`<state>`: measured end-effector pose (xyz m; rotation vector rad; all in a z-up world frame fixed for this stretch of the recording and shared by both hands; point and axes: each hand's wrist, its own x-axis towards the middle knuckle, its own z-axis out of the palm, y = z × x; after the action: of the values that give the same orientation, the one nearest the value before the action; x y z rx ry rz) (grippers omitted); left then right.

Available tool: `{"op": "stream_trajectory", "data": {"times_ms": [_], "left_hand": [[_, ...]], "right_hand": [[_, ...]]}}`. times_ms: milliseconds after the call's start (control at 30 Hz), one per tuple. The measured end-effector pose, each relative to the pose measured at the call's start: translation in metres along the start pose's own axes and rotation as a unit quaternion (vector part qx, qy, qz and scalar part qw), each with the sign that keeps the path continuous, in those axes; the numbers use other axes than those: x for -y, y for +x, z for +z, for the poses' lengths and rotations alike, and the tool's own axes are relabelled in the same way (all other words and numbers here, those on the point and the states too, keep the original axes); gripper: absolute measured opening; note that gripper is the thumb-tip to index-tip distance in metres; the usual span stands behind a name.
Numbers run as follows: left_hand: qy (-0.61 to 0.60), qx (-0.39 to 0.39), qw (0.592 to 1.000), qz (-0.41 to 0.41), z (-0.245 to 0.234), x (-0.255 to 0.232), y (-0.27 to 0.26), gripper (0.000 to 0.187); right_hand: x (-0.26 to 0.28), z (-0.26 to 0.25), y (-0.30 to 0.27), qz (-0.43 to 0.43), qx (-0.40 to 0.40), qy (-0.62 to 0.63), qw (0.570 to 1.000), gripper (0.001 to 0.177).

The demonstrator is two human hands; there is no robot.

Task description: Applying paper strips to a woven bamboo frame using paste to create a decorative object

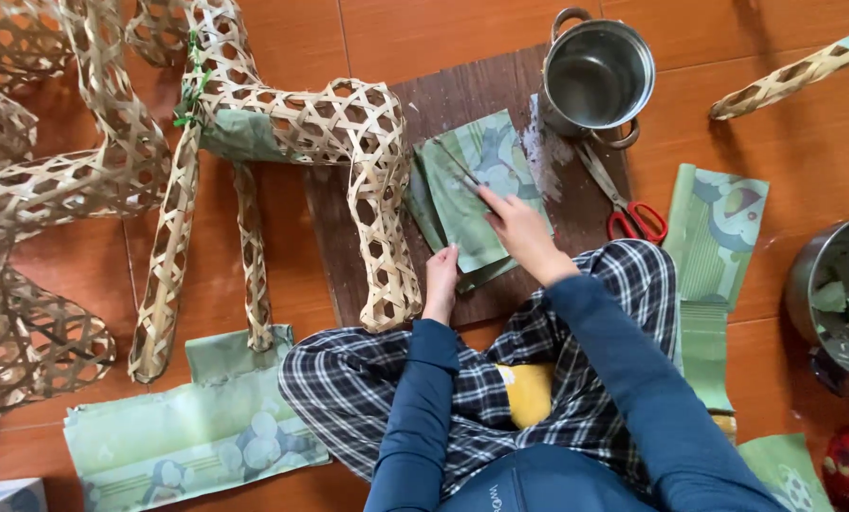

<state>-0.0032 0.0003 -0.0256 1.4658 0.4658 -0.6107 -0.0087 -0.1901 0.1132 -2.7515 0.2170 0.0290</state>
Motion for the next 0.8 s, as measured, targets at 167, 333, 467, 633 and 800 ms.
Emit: {"op": "stream_trajectory", "data": {"times_ms": [167, 333, 467, 633, 800], "left_hand": [[-0.046, 0.011, 0.999, -0.017, 0.0, -0.006, -0.004, 0.03], [-0.034, 0.007, 0.999, -0.011, 0.001, 0.003, -0.002, 0.025], [-0.033, 0.02, 0.999, -0.001, -0.006, 0.006, 0.005, 0.025], [-0.029, 0.018, 0.999, 0.002, -0.005, -0.003, -0.004, 0.025], [-0.015, 0.017, 1.0, -0.001, -0.003, -0.004, -0.004, 0.027]], "right_hand": [[0.027, -0.036, -0.095, 0.016, 0.038, -0.08, 0.996, 0.051], [0.029, 0.014, -0.104, -0.017, -0.005, -0.193, 0.981, 0.068], [0.034, 0.031, -0.014, 0.035, 0.1, -0.083, 0.991, 0.08], [0.03, -0.043, 0.023, 0.12, 0.112, 0.089, 0.982, 0.055], [-0.034, -0.094, -0.026, 0.166, 0.158, 0.061, 0.972, 0.038]]}}
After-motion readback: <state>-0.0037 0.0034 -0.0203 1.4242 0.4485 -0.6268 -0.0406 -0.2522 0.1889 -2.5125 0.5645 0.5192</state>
